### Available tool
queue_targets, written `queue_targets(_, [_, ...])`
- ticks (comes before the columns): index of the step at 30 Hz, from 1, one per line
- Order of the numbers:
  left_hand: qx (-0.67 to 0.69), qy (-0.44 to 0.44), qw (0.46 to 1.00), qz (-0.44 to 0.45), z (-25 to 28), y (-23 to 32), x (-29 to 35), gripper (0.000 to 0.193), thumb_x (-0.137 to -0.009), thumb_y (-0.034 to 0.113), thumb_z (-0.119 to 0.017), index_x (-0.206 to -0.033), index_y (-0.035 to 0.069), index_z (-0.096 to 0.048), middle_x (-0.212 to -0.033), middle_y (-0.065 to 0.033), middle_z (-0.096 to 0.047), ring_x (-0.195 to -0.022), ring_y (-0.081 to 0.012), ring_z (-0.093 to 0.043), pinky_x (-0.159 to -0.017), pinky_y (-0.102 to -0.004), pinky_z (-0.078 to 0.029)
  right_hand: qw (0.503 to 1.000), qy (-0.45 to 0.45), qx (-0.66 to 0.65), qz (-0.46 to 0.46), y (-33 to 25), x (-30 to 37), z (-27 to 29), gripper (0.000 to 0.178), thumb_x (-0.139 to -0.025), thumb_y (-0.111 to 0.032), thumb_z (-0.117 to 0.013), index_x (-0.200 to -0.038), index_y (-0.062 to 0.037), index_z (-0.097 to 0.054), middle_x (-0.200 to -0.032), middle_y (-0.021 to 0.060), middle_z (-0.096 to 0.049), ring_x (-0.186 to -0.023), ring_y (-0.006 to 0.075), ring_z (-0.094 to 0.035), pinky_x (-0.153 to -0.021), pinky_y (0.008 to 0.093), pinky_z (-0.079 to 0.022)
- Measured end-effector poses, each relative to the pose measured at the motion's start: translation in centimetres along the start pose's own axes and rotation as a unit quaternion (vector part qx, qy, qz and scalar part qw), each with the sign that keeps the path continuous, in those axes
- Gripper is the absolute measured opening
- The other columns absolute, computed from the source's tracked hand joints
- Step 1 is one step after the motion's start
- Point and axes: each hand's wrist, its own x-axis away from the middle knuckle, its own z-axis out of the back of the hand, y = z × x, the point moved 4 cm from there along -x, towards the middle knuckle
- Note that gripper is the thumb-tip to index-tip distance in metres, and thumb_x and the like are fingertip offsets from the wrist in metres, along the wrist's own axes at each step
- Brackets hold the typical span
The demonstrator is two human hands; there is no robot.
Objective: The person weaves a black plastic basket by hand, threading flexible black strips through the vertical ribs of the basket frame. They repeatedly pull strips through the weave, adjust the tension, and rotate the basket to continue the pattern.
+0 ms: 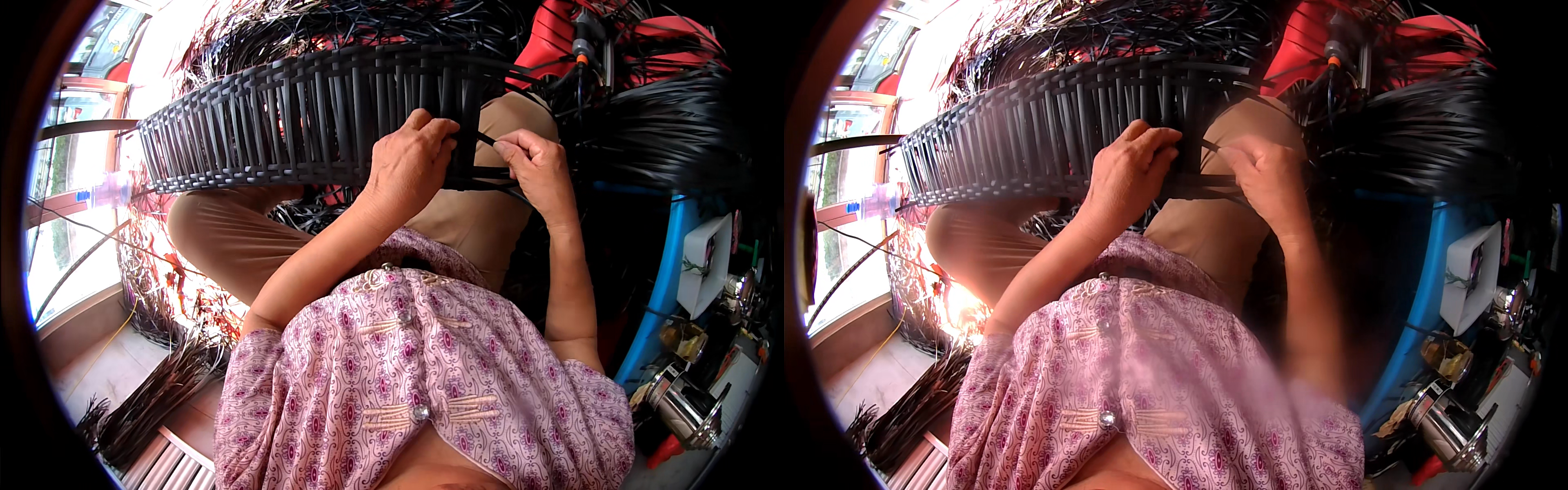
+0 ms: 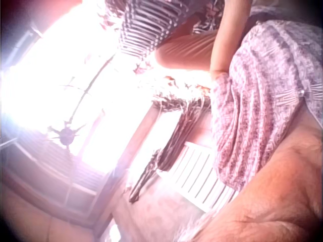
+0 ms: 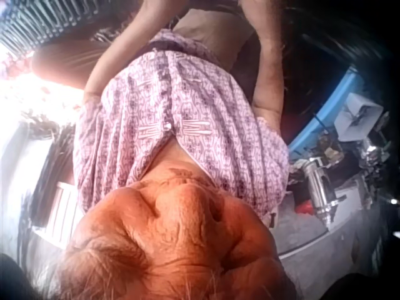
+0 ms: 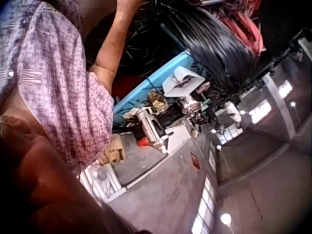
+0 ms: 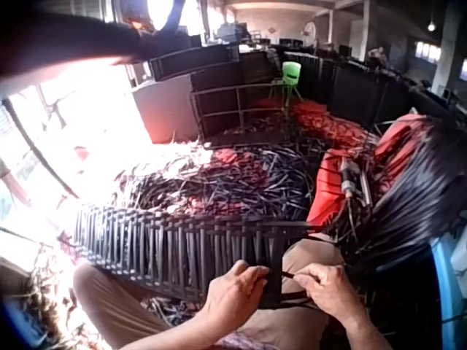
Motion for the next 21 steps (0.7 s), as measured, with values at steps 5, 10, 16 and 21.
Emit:
queue_targets(5, [-0.015,0.013,1.0,0.012,-0.2,0.3,0.3,0.021,-0.09,0.013,-0.066,-0.111,0.011,-0.071,-0.096,-0.0104,-0.064,-0.083,-0.0311,-0.068,-0.071,-0.0401,-0.054,0.998,-0.035,-0.049,0.008,0.2,-0.4,-0.3,0.016,-0.096,-0.014,-0.066,-0.094,-0.0002,-0.073,-0.066,-0.0035,-0.057,-0.06,0.0035,-0.051,-0.055,0.0219,-0.042])
queue_targets(10, [-0.013,0.013,1.0,0.01,-0.3,0.4,0.5,0.017,-0.089,0.019,-0.07,-0.104,0.009,-0.071,-0.092,-0.0095,-0.064,-0.082,-0.0307,-0.068,-0.07,-0.0401,-0.054,0.994,-0.046,-0.102,-0.001,1.2,-0.7,0.0,0.016,-0.096,-0.014,-0.066,-0.096,-0.0002,-0.073,-0.067,-0.0036,-0.057,-0.062,0.0046,-0.052,-0.057,0.0226,-0.043])
queue_targets(16, [-0.078,-0.019,0.996,0.032,-1.2,0.7,0.1,0.023,-0.087,0.029,-0.074,-0.09,0.007,-0.07,-0.088,-0.0094,-0.064,-0.08,-0.0311,-0.067,-0.068,-0.0415,-0.052,0.995,-0.046,-0.086,-0.015,1.3,-0.3,0.2,0.017,-0.095,-0.015,-0.065,-0.097,-0.0003,-0.074,-0.066,-0.002,-0.057,-0.062,0.0059,-0.053,-0.057,0.0243,-0.043])
queue_targets(21, [-0.073,-0.016,0.996,0.049,-1.3,0.7,-0.1,0.023,-0.085,0.029,-0.074,-0.088,0.006,-0.07,-0.087,-0.009,-0.065,-0.079,-0.0311,-0.067,-0.068,-0.0415,-0.052,0.996,-0.055,-0.062,-0.021,1.4,-0.5,0.0,0.014,-0.096,-0.013,-0.066,-0.093,-0.0004,-0.072,-0.066,-0.0049,-0.055,-0.061,0.0034,-0.05,-0.055,0.0215,-0.041])
